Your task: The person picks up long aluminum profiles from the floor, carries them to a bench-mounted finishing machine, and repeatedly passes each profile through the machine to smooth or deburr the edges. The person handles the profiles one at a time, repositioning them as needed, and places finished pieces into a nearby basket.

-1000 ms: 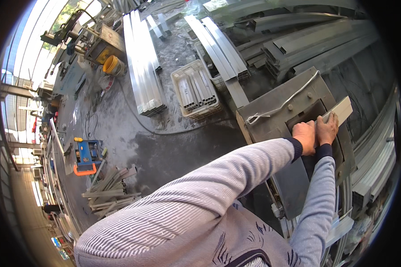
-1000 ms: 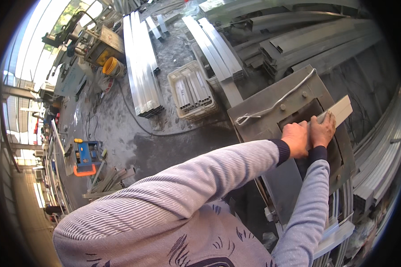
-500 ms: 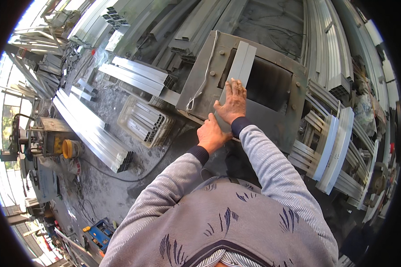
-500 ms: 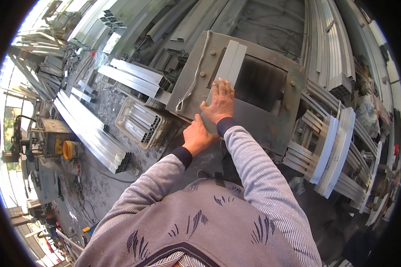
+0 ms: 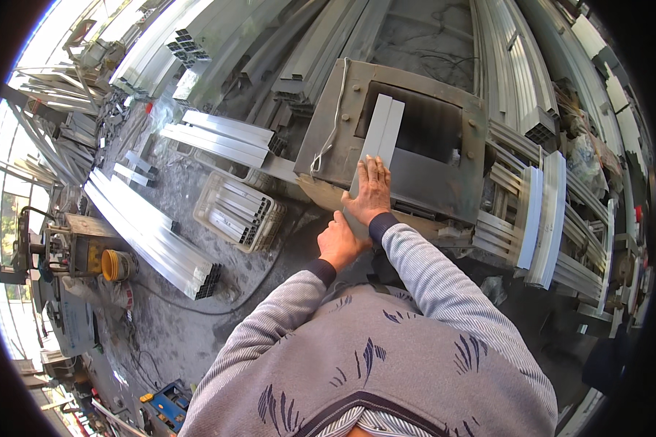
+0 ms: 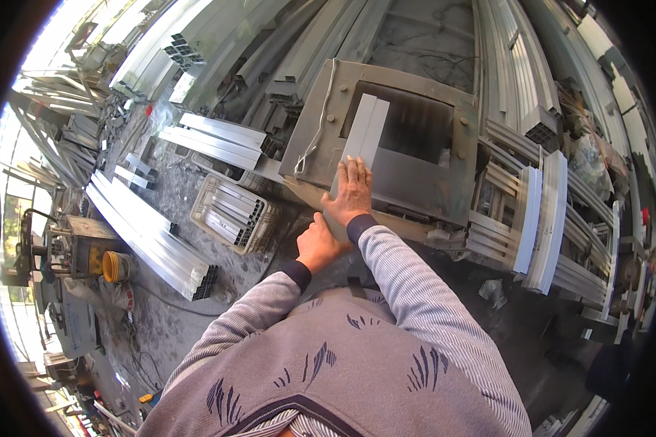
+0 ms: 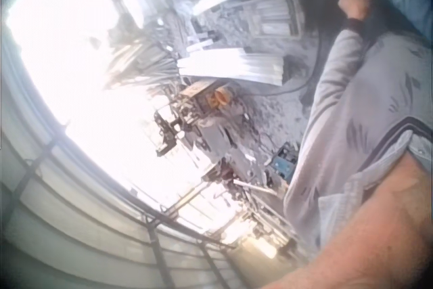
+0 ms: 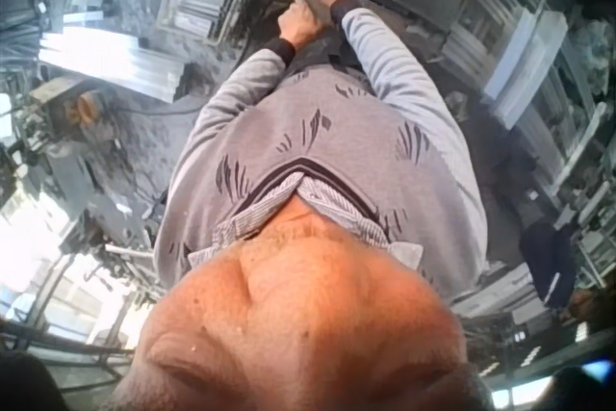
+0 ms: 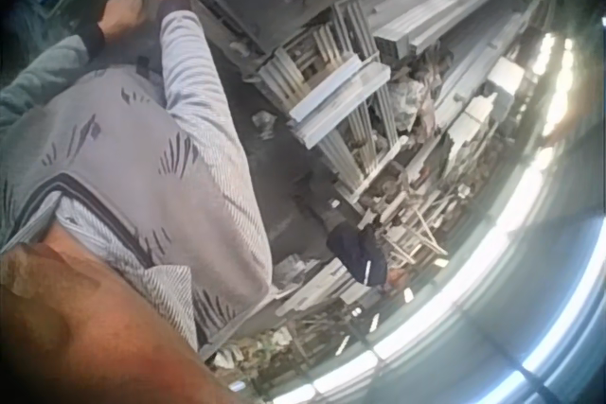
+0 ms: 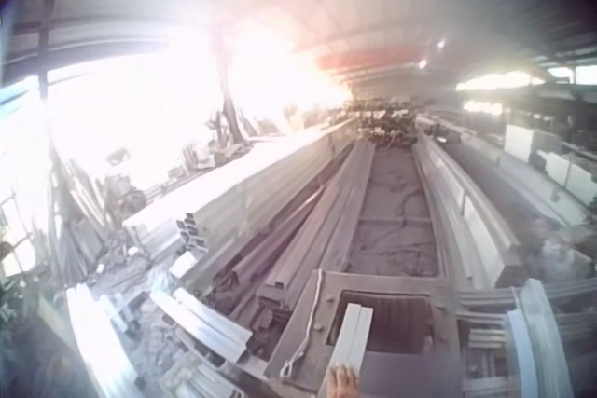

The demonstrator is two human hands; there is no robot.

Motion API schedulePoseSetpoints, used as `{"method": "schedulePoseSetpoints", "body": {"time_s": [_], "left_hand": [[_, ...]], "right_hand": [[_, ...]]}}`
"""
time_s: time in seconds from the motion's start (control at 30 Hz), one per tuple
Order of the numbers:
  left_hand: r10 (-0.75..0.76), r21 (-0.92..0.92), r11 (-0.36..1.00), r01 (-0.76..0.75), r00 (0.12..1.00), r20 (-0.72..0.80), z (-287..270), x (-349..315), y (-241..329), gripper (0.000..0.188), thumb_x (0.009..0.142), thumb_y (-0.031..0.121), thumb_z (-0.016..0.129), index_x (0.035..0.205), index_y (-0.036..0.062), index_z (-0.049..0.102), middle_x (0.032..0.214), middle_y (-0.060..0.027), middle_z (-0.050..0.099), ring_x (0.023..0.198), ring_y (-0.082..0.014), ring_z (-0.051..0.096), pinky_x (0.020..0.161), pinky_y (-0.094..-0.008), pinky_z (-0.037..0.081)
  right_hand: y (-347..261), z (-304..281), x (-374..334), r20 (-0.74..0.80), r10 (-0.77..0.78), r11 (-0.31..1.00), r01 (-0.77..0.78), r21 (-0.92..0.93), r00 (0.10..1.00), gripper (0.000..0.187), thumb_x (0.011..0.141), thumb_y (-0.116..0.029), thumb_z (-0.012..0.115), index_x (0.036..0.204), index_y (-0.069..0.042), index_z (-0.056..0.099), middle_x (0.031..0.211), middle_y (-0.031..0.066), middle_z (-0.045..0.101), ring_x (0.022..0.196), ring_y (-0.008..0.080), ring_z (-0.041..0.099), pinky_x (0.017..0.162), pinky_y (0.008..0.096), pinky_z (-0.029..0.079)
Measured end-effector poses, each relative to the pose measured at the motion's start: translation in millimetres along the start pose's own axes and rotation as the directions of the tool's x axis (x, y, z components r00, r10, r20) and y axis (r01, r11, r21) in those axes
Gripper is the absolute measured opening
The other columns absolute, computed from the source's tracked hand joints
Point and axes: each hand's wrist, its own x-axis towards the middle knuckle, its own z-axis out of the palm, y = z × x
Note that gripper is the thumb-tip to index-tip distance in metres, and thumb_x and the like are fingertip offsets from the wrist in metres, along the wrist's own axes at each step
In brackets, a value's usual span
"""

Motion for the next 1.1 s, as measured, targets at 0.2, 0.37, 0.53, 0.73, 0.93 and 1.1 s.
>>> {"method": "schedulePoseSetpoints", "body": {"time_s": [0.2, 0.37, 0.53, 0.73, 0.93, 1.1], "left_hand": [[0.064, 0.006, 0.998, -0.064, 0.998, 0.008, 18, -22, -14, 0.095, 0.066, 0.056, 0.090, 0.125, -0.0041, 0.045, 0.110, -0.0238, 0.070, 0.099, -0.0382, 0.074, 0.083, -0.0462, 0.060], [0.092, 0.018, 0.996, -0.093, 0.995, 0.032, 27, -43, -29, 0.094, 0.066, 0.057, 0.089, 0.123, -0.0044, 0.046, 0.107, -0.0240, 0.071, 0.097, -0.0382, 0.074, 0.080, -0.0463, 0.060], [0.060, -0.008, 0.998, -0.060, 0.990, 0.125, 27, -66, -45, 0.092, 0.066, 0.056, 0.089, 0.123, -0.0023, 0.047, 0.107, -0.0236, 0.070, 0.097, -0.0384, 0.074, 0.081, -0.0462, 0.060], [0.048, -0.014, 0.999, -0.047, 0.997, 0.061, 22, -84, -54, 0.088, 0.065, 0.053, 0.090, 0.119, -0.0013, 0.048, 0.106, -0.0247, 0.070, 0.098, -0.0407, 0.073, 0.084, -0.0480, 0.059], [0.097, -0.120, 0.989, -0.087, 0.992, 0.086, 34, -91, -62, 0.076, 0.082, 0.052, 0.080, 0.122, -0.0048, 0.050, 0.108, -0.0292, 0.072, 0.101, -0.0434, 0.072, 0.086, -0.0486, 0.058], [0.111, -0.504, 0.861, -0.065, 0.992, 0.062, 48, -86, -80, 0.061, 0.095, 0.035, 0.071, 0.136, 0.0000, 0.045, 0.113, -0.0320, 0.070, 0.104, -0.0439, 0.071, 0.090, -0.0480, 0.055]], "right_hand": [[-1, -1, -35, -0.008, 0.028, 0.999, -0.028, -0.021, 1.000, 0.087, 0.077, -0.040, 0.075, 0.148, 0.002, 0.049, 0.158, 0.0192, 0.039, 0.153, 0.0379, 0.028, 0.127, 0.0511, 0.020], [-7, 2, -65, 0.012, 0.064, 0.998, -0.063, -0.012, 0.998, 0.087, 0.078, -0.042, 0.074, 0.148, 0.003, 0.049, 0.158, 0.0200, 0.038, 0.153, 0.0395, 0.027, 0.127, 0.0520, 0.019], [-16, 7, -93, 0.104, 0.086, 0.996, -0.088, 0.020, 0.991, 0.089, 0.076, -0.043, 0.076, 0.148, 0.002, 0.049, 0.158, 0.0218, 0.039, 0.152, 0.0406, 0.027, 0.127, 0.0527, 0.019], [25, 4, -116, -0.082, 0.202, 0.936, -0.167, 0.311, 0.976, 0.093, 0.075, -0.032, 0.081, 0.152, 0.001, 0.042, 0.152, 0.0254, 0.044, 0.148, 0.0426, 0.033, 0.124, 0.0529, 0.028], [47, 30, -136, 0.770, 0.296, -0.394, -0.662, 0.637, 0.565, 0.054, 0.088, -0.025, 0.076, 0.130, 0.005, 0.058, 0.120, 0.0162, 0.066, 0.112, 0.0308, 0.063, 0.101, 0.0430, 0.050], [42, 43, -139, 0.615, 0.491, -0.241, -0.583, 0.776, 0.617, 0.046, 0.089, -0.024, 0.075, 0.123, 0.003, 0.061, 0.117, 0.0110, 0.066, 0.105, 0.0230, 0.062, 0.096, 0.0405, 0.051]]}}
